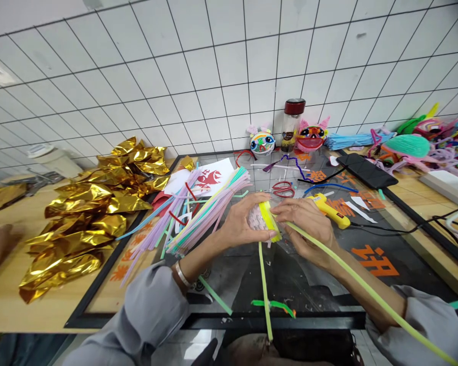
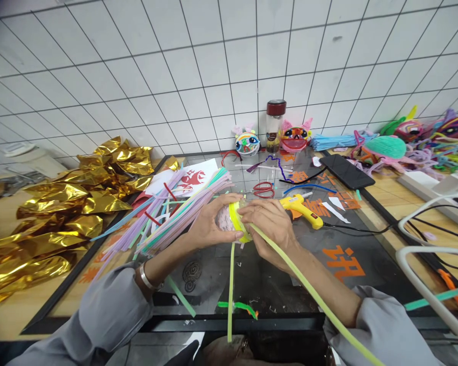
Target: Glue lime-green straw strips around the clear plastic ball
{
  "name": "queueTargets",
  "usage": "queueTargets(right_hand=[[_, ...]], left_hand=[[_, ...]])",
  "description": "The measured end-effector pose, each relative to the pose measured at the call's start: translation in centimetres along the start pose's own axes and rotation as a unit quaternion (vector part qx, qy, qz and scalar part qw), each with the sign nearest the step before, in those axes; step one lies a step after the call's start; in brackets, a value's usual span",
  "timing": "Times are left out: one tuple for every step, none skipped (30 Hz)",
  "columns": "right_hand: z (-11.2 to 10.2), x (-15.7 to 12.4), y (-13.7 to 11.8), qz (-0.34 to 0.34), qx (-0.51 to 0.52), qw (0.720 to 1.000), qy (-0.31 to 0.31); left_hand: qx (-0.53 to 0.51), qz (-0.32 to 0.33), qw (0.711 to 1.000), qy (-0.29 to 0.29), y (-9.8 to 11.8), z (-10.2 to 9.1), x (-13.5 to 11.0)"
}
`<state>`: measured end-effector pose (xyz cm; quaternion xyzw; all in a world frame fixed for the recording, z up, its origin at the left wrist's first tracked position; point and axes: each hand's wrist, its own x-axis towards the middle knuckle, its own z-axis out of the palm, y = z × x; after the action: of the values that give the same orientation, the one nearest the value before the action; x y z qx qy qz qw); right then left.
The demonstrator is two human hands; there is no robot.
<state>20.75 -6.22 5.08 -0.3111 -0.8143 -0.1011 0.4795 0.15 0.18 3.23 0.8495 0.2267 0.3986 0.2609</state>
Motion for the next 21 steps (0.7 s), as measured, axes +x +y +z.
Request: queueTargets(right_hand=[[0.00,0.01,-0.01,0.000,-0.002,1.000,0.000],[0.02,0.00,-0.01,-0.001,-0.003,1.000,0.001],[0.03,-0.01,0.00,-0.002,-0.004,1.000,0.002],[0.05,-0.03,0.02,-0.002,-0.004,1.000,0.003],[0.07,-0.06,0.03,-0.003,-0.004,1.000,0.003],[0.09,-0.07,0.04,-0.004,-0.004,1.000,0.002],[0.10,-0.08,0.05,-0.005,-0.005,1.000,0.002],[0.11,-0.07,0.05,-0.005,-0.007,1.000,0.003],[0.11,-0.05,0.04,-0.005,-0.008,1.000,0.005],[0.11,-0.02,0.02,-0.006,-0.008,1.000,0.008],[0.10,0.02,0.00,-0.007,-0.007,1.000,0.010],[0.09,0.07,-0.02,-0.008,-0.005,1.000,0.011],[0.08,0.10,-0.04,-0.009,-0.004,1.000,0.011],[0.07,0.13,-0.06,-0.010,-0.002,1.000,0.012],[0.06,0.15,-0.07,-0.010,0.000,1.000,0.011],[0.06,0.15,-0.07,-0.009,0.002,1.000,0.010],[0.05,0.13,-0.07,-0.007,0.003,1.000,0.008],[0.05,0.11,-0.06,-0.004,0.004,1.000,0.006],[0.05,0.08,-0.05,0.000,0.006,1.000,0.005],[0.05,0.05,-0.04,0.003,0.007,1.000,0.004],[0.04,0.03,-0.03,0.007,0.008,1.000,0.003]], left_hand=[[-0.004,0.005,1.000,0.003,-0.02,0.02,-0.01],[-0.008,0.012,1.000,0.006,-0.05,0.04,-0.02],[-0.010,0.019,1.000,0.009,-0.08,0.06,-0.03],[-0.011,0.024,1.000,0.011,-0.11,0.08,-0.05],[-0.011,0.027,1.000,0.012,-0.14,0.09,-0.05],[-0.010,0.028,0.999,0.011,-0.16,0.09,-0.06],[-0.009,0.028,1.000,0.010,-0.18,0.08,-0.06],[-0.009,0.026,1.000,0.008,-0.20,0.08,-0.07],[-0.007,0.023,1.000,0.007,-0.21,0.08,-0.07],[-0.005,0.022,1.000,0.007,-0.22,0.08,-0.07],[-0.002,0.021,1.000,0.007,-0.23,0.10,-0.07],[0.002,0.022,1.000,0.008,-0.25,0.12,-0.07],[0.006,0.025,1.000,0.010,-0.27,0.14,-0.06],[0.010,0.030,0.999,0.013,-0.30,0.16,-0.05],[0.014,0.039,0.999,0.016,-0.33,0.18,-0.03],[0.018,0.049,0.998,0.018,-0.36,0.20,-0.02],[0.021,0.058,0.998,0.021,-0.39,0.20,-0.01],[0.023,0.067,0.997,0.022,-0.42,0.21,0.00],[0.026,0.073,0.997,0.024,-0.45,0.21,0.01],[0.027,0.078,0.996,0.025,-0.47,0.20,0.01],[0.029,0.080,0.996,0.026,-0.48,0.20,0.00]])
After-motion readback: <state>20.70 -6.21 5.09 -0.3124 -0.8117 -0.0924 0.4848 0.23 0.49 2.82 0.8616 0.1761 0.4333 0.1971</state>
